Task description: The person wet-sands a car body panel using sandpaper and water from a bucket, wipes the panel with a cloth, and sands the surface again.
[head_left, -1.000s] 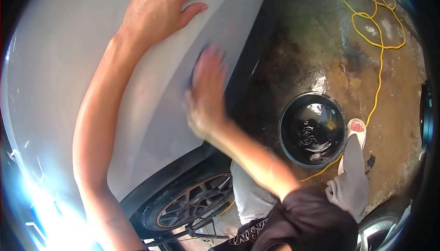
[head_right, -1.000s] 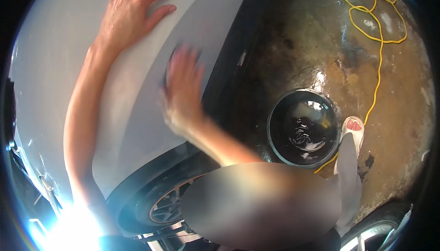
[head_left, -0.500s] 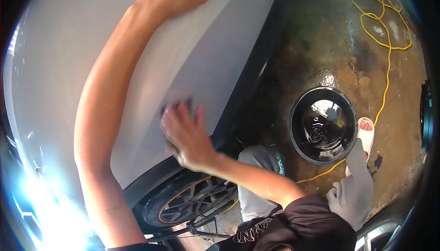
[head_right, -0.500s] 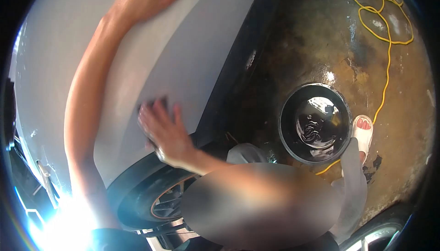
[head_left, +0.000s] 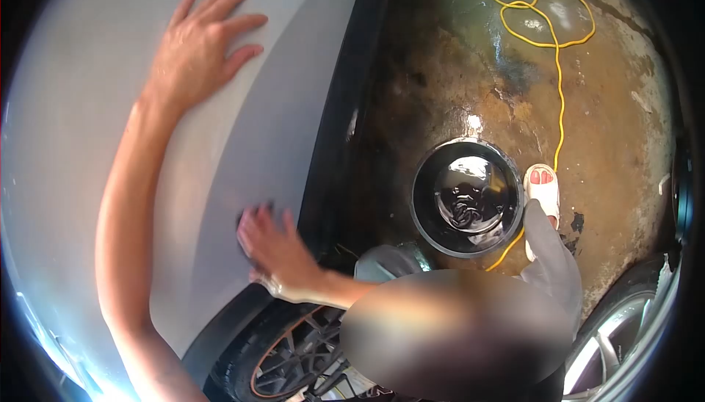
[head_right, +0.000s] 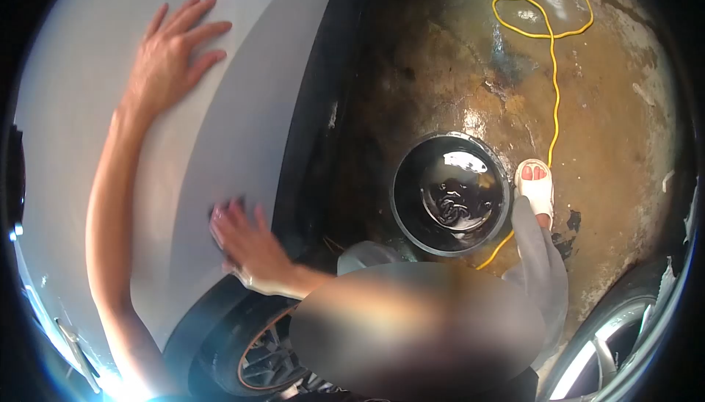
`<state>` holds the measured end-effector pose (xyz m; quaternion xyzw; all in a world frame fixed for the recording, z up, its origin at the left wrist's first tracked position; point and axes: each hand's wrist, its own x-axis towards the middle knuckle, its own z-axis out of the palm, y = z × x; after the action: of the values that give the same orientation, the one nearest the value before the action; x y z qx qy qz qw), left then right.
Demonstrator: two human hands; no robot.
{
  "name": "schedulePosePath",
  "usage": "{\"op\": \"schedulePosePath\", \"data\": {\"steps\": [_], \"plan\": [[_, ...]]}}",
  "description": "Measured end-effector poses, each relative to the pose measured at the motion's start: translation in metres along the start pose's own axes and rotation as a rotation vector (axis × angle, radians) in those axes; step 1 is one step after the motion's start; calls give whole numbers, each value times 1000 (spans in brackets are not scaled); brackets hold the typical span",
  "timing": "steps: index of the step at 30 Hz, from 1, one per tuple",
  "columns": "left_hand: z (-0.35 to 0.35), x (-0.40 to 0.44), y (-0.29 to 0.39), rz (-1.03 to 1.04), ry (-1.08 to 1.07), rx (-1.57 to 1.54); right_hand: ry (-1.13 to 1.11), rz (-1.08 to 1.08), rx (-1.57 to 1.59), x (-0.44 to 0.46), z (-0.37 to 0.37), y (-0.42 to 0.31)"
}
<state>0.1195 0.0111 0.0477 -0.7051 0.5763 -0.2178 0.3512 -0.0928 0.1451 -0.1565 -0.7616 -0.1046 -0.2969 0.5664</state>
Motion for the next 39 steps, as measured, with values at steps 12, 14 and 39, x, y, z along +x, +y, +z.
{"op": "schedulePosePath", "data": {"steps": [12,14,39], "plan": [[-11,11,5,-49,-57,-107,49,229,151,52,-39,52],[-11,11,7,-73,-30,-140,137,283,295,96,-61,99],[-22,32,13,-174,-158,-170,217,292,192,169,-129,150]]}}
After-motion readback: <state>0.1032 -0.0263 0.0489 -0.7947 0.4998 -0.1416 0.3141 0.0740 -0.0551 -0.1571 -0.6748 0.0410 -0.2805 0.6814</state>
